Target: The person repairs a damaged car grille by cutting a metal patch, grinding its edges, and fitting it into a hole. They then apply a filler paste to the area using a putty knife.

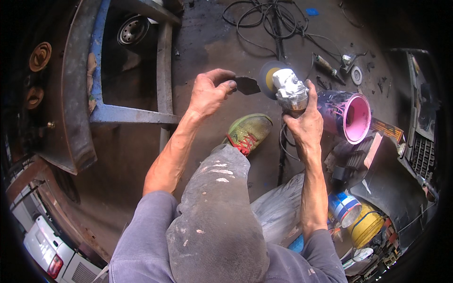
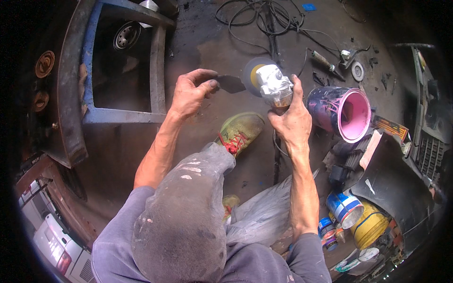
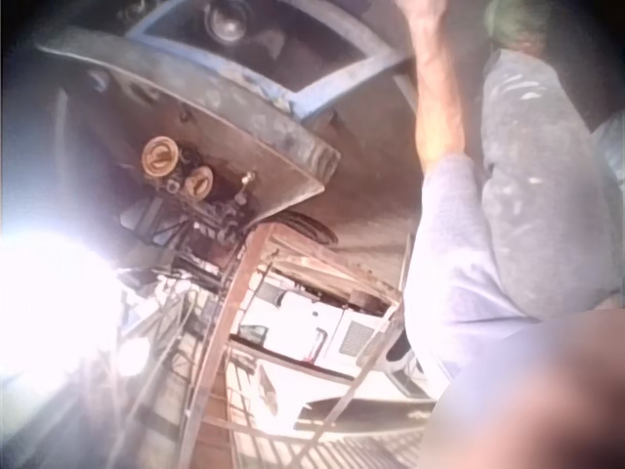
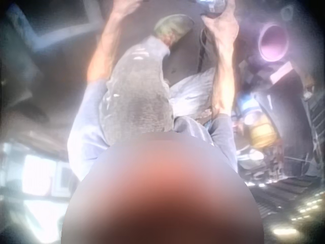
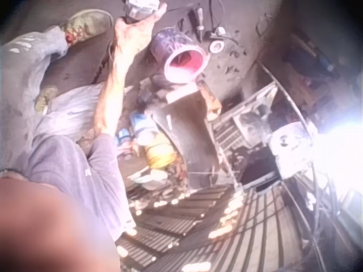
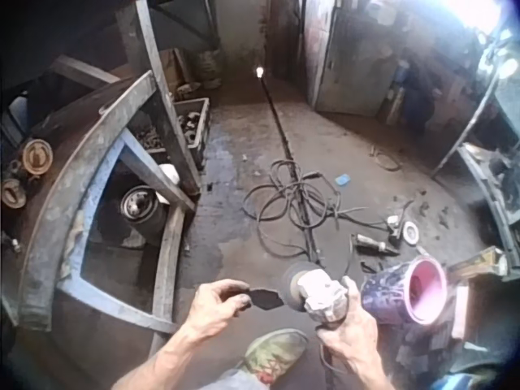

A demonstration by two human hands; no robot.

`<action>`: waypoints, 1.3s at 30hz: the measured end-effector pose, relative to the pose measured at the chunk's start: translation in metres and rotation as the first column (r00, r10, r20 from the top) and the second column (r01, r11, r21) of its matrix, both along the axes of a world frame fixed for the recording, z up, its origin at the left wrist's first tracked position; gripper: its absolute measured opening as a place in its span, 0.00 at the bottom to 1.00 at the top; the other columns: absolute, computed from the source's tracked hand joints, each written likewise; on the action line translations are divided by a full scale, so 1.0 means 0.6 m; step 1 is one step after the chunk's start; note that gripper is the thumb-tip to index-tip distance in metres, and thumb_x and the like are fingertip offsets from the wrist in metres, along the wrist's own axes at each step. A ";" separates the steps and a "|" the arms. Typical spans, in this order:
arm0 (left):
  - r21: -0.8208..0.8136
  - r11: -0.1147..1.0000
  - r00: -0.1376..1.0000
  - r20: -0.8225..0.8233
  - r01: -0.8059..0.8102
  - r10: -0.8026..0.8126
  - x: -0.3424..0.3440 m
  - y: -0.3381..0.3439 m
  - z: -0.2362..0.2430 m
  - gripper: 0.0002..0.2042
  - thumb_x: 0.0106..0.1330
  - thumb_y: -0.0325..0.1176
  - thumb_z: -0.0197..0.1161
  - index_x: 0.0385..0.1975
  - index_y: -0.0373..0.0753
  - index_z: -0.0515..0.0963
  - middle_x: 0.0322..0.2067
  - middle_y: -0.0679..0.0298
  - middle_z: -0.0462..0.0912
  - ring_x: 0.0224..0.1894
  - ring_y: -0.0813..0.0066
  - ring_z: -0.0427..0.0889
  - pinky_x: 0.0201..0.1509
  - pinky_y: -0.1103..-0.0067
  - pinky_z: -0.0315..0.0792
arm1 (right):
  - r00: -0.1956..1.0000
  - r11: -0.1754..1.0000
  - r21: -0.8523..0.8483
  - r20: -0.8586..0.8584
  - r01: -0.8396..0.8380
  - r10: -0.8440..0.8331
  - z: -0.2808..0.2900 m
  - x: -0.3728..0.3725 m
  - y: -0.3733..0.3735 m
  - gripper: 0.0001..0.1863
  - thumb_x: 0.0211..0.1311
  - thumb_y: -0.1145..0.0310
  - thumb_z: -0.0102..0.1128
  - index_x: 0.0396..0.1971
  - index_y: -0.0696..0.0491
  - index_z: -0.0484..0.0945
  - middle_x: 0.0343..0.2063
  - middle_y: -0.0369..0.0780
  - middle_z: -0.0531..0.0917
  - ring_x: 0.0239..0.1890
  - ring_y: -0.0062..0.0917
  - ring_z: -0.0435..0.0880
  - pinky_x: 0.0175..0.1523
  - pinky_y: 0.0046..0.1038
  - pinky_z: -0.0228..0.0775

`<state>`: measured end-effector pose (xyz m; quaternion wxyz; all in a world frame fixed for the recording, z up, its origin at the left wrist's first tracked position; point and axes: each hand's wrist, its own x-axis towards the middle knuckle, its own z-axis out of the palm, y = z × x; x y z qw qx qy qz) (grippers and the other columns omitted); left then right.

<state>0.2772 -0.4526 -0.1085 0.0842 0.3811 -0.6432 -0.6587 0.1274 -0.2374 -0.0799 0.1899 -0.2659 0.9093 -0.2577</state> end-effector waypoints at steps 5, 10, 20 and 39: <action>-0.117 0.991 0.998 -0.015 0.067 -0.069 0.000 -0.004 -0.005 0.13 0.65 0.26 0.65 0.48 0.32 0.82 0.38 0.59 0.88 0.39 0.76 0.84 0.44 0.78 0.77 | 0.967 0.987 -0.163 0.251 -0.005 0.046 0.017 -0.008 0.013 0.55 0.38 0.69 0.69 0.73 0.46 0.55 0.51 0.52 0.83 0.54 0.44 0.84 0.59 0.36 0.75; -0.282 0.942 0.981 -0.009 0.182 -0.192 0.000 -0.007 0.005 0.13 0.64 0.24 0.64 0.48 0.31 0.82 0.41 0.60 0.87 0.42 0.75 0.84 0.49 0.78 0.77 | 0.928 0.989 -0.136 0.359 -0.057 0.102 0.029 -0.015 0.012 0.56 0.36 0.70 0.71 0.73 0.47 0.56 0.53 0.52 0.83 0.57 0.40 0.83 0.63 0.34 0.72; -0.408 0.869 0.955 0.023 0.280 -0.297 -0.001 -0.019 0.010 0.13 0.60 0.19 0.64 0.46 0.32 0.82 0.40 0.57 0.87 0.42 0.69 0.85 0.50 0.75 0.78 | 0.889 0.972 -0.230 0.436 -0.043 0.142 0.012 -0.018 0.025 0.57 0.34 0.71 0.72 0.73 0.48 0.57 0.54 0.51 0.81 0.54 0.38 0.83 0.62 0.31 0.72; -0.181 0.982 0.974 -0.210 0.046 -0.084 0.043 -0.031 0.005 0.12 0.61 0.21 0.65 0.45 0.32 0.83 0.40 0.63 0.87 0.42 0.76 0.85 0.49 0.79 0.78 | 0.904 0.984 -0.179 0.423 0.021 0.057 0.000 -0.025 0.055 0.57 0.35 0.73 0.73 0.73 0.50 0.57 0.56 0.51 0.81 0.59 0.37 0.80 0.66 0.31 0.68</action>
